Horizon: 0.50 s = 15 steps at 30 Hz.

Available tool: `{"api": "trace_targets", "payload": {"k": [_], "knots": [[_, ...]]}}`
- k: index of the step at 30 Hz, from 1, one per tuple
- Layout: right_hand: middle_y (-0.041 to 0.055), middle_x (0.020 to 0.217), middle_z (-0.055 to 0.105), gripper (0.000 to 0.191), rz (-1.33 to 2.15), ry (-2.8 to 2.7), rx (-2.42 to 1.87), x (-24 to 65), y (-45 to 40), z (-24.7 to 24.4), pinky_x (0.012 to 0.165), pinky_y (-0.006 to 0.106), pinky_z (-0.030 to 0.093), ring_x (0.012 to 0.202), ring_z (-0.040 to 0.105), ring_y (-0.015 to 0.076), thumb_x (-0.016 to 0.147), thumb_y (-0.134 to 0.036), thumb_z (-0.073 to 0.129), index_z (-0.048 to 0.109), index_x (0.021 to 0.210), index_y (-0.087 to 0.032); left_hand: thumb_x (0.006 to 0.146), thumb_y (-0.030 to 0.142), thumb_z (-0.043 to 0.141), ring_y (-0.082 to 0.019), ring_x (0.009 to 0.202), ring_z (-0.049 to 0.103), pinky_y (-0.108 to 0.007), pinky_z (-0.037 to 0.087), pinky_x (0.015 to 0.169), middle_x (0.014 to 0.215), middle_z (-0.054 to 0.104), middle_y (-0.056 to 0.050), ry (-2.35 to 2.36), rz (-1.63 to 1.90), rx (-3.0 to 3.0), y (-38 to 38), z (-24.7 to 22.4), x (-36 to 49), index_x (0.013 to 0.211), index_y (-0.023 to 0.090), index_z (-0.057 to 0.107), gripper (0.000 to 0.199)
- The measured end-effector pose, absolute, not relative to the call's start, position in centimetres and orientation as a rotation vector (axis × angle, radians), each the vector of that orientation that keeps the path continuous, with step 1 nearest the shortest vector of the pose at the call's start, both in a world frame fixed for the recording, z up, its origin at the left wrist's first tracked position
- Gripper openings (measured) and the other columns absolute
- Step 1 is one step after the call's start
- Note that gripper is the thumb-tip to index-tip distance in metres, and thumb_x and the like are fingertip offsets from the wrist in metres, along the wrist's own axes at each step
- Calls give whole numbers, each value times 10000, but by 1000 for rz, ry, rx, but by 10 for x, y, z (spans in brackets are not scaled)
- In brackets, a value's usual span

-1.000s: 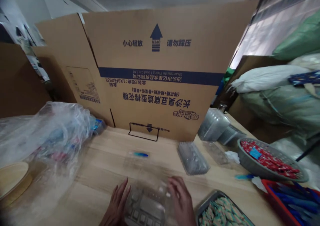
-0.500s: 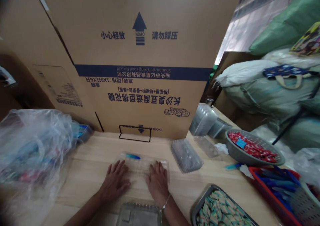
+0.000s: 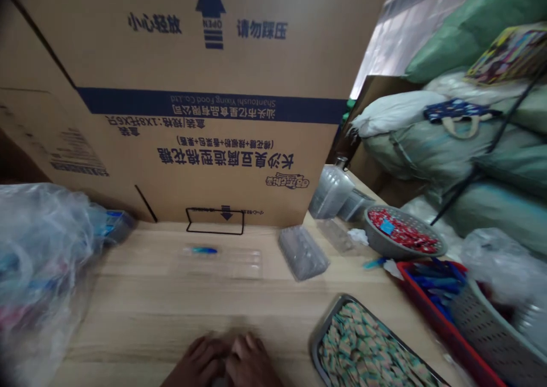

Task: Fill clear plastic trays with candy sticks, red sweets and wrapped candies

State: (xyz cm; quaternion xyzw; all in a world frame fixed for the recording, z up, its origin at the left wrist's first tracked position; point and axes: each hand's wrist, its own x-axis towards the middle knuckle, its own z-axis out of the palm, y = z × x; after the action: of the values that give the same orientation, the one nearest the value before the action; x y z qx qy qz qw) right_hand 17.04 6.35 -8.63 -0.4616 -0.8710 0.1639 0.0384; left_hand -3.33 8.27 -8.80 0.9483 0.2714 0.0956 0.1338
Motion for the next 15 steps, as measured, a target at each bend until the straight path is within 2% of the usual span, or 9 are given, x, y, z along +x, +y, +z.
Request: {"api": "trace_targets", "payload": {"k": [5,10,13,15], "knots": [[9,982,568,186,498,-2648,-1302,179,64,-86,755,274,380,905,493,187,778,-397,674,611,849,-238,814,424,578,-199,918,581,-287,428,786,1139,630,-22,813,300,2661,84,-89,-29,1013,265,570,256],[26,1037,569,293,550,-2653,-1279,184,57,-75,824,303,362,942,468,198,725,-403,718,581,906,-217,754,356,612,-237,1076,528,-347,362,932,1273,552,-29,765,282,2667,82,-80,-33,1181,298,480,450],[30,1048,568,324,574,-2626,-1236,186,54,-74,836,300,358,955,466,195,709,-398,725,567,922,-211,662,362,676,-249,1093,520,-353,360,946,1289,536,-33,748,219,2601,79,-65,-33,1188,306,467,569],[24,1032,572,286,568,-2623,-1228,188,54,-73,823,292,362,951,471,191,725,-387,711,567,903,-216,632,365,693,-243,1086,526,-344,371,937,1286,533,-38,745,195,2560,80,-55,-32,1165,296,479,578]]}}
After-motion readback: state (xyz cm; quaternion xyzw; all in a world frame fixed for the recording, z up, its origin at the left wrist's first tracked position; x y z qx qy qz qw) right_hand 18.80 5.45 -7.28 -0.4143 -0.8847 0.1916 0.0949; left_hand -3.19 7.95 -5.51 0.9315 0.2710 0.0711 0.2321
